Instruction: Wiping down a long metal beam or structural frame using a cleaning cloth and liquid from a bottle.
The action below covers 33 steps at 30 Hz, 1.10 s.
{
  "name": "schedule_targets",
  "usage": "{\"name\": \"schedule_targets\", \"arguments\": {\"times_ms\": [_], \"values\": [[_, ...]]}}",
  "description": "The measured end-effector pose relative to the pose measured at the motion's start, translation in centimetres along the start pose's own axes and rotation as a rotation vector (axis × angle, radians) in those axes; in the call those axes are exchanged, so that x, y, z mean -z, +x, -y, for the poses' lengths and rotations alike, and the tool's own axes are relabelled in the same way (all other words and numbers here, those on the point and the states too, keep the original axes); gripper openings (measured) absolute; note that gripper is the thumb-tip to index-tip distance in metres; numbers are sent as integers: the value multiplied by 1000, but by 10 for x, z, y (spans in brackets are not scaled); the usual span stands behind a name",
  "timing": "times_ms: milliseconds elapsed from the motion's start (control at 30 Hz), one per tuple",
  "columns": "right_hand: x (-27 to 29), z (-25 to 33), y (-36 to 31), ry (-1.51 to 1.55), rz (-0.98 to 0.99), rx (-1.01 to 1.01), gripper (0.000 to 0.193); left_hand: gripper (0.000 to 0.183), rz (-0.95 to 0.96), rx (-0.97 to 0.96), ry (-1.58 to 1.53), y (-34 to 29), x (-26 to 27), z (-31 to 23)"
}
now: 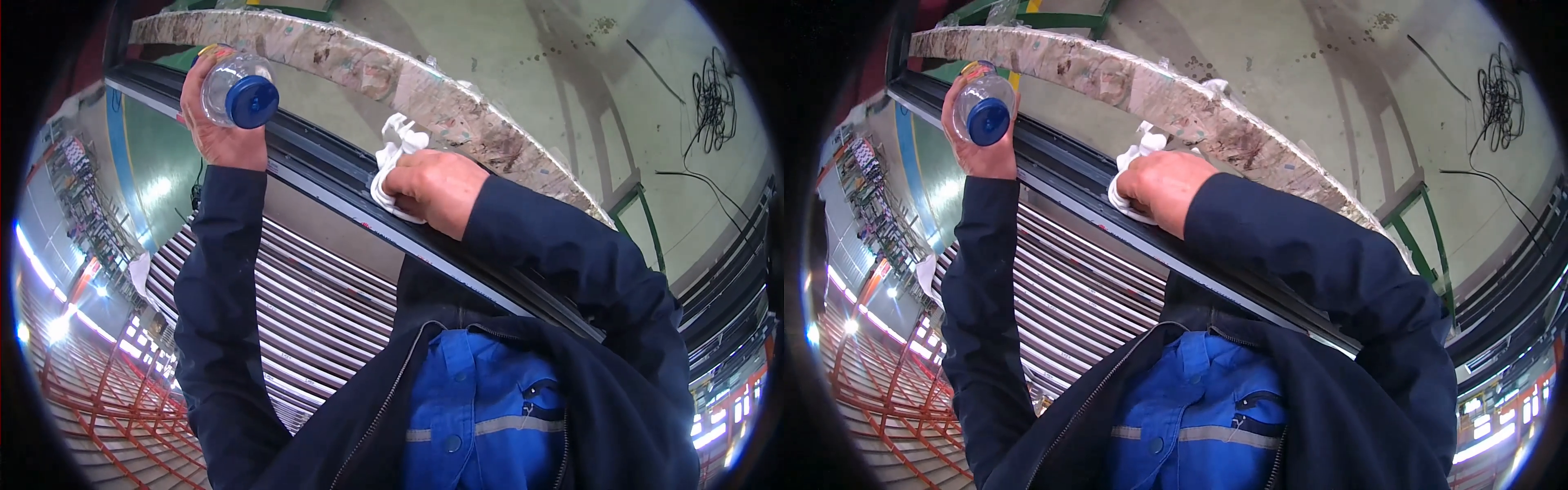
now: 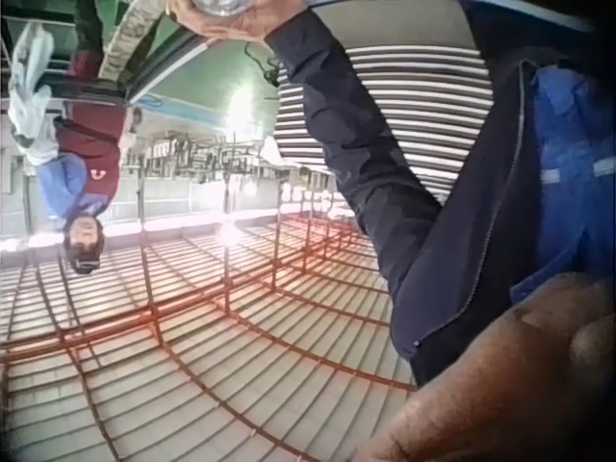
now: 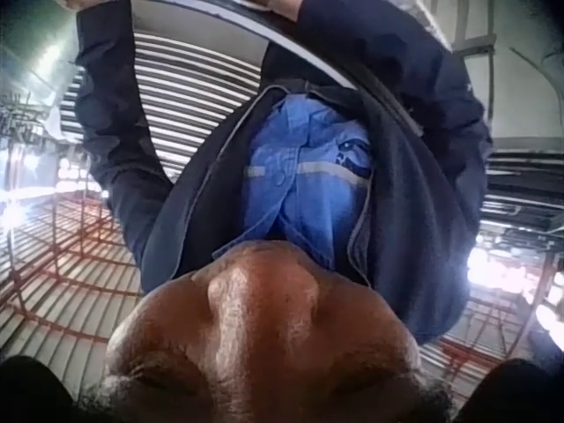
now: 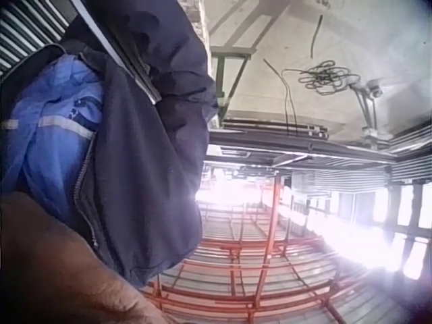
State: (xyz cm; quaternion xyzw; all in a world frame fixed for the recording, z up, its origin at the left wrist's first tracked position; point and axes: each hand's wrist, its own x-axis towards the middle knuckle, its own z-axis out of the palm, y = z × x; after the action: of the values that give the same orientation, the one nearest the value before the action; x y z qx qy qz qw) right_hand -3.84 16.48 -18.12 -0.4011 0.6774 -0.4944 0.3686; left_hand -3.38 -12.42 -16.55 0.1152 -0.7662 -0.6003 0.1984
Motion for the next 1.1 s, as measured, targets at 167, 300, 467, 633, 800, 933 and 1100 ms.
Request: {"name": "schedule_targets", "arguments": {"times_ms": [167,300,467,633,800,933,1100], "values": [[-7,4,35,15,-61,-47,11,54,2,68,-167,-2,-5,-5],[2,0,8,108,13,-18,11,46,-31,132,-278,-2,-6,-7],[13,0,-25,165,117,-69,13,51,-10,-130,162,-7,-4,-3],[0,-5,28,98,-33,22,13,79,-14,-56,93,-1,-12,-5],[-1,5,28,36,-20,-37,10,80,-2,-209,318,-1,-7,-3],[10,-5,-24,37,173,-108,6,82,-38,-298,504,-6,-6,-2],[1,-3,8,-62,77,-98,6,82,-24,-223,403,-3,-8,-2]]}}
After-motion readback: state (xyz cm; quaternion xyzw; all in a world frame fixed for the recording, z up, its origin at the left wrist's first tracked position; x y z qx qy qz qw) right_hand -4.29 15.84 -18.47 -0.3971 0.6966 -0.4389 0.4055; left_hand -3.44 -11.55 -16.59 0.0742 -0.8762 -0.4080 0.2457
